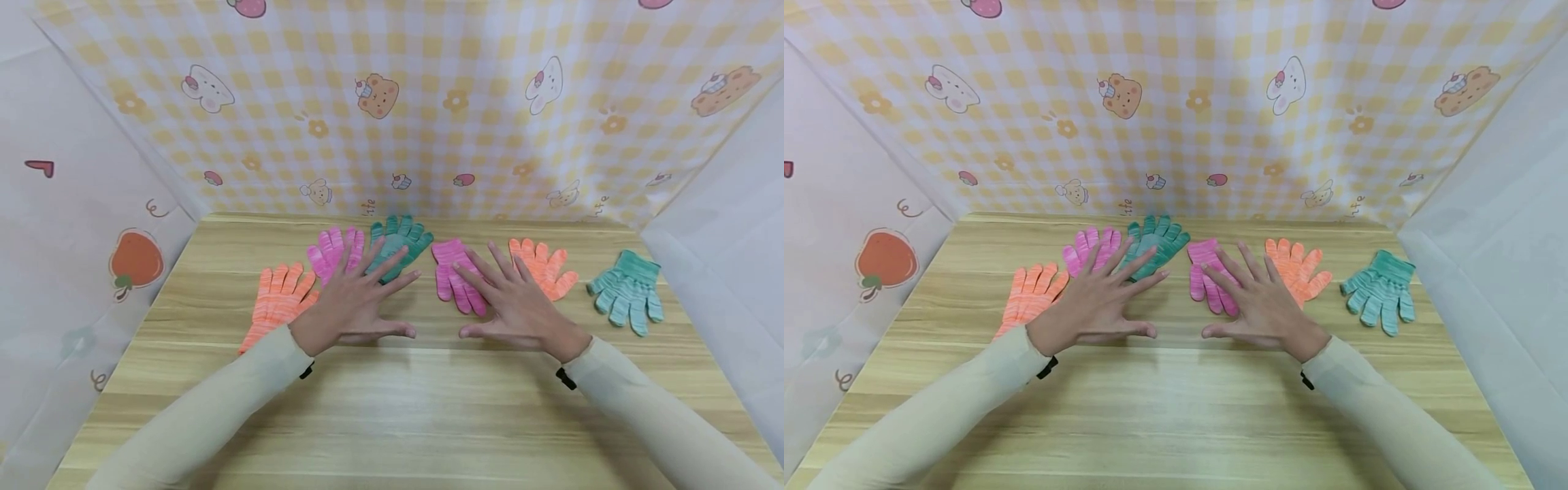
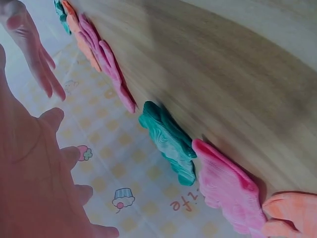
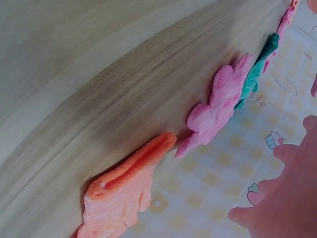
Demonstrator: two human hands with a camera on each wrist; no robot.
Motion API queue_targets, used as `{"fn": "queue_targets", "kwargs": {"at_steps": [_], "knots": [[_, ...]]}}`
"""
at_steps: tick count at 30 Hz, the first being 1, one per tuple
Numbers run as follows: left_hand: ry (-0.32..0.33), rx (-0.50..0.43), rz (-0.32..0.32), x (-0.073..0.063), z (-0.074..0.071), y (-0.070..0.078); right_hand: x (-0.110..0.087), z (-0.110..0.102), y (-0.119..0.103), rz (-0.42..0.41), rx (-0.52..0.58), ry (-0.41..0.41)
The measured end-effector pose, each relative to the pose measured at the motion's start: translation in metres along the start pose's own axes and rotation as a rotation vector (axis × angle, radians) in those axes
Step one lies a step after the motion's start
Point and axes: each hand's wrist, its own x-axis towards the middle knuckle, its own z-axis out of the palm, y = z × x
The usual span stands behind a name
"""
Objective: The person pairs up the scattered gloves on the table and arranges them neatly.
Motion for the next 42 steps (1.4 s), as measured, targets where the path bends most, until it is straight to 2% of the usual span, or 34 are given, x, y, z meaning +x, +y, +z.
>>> {"fn": "queue_targets", "kwargs": {"at_steps": [8, 11, 20, 37, 42], "knots": [[-0.013, -0.109, -0.045, -0.008, 0.002, -0.004, -0.004, 0.001, 0.003, 0.019, -0.016, -0.003], [-0.017, -0.122, -0.053, -0.011, 0.000, -0.005, -0.005, 0.000, 0.004, 0.024, -0.017, 0.001], [-0.001, -0.114, -0.063, -0.019, 0.002, -0.013, -0.012, 0.001, 0.012, 0.041, -0.018, -0.009], [-0.067, -0.103, -0.130, -0.030, 0.004, -0.028, -0.029, -0.002, 0.027, 0.094, -0.010, -0.014], [-0.066, -0.107, -0.134, -0.036, 0.006, -0.031, -0.036, 0.000, 0.032, 0.105, -0.009, 0.004]]}}
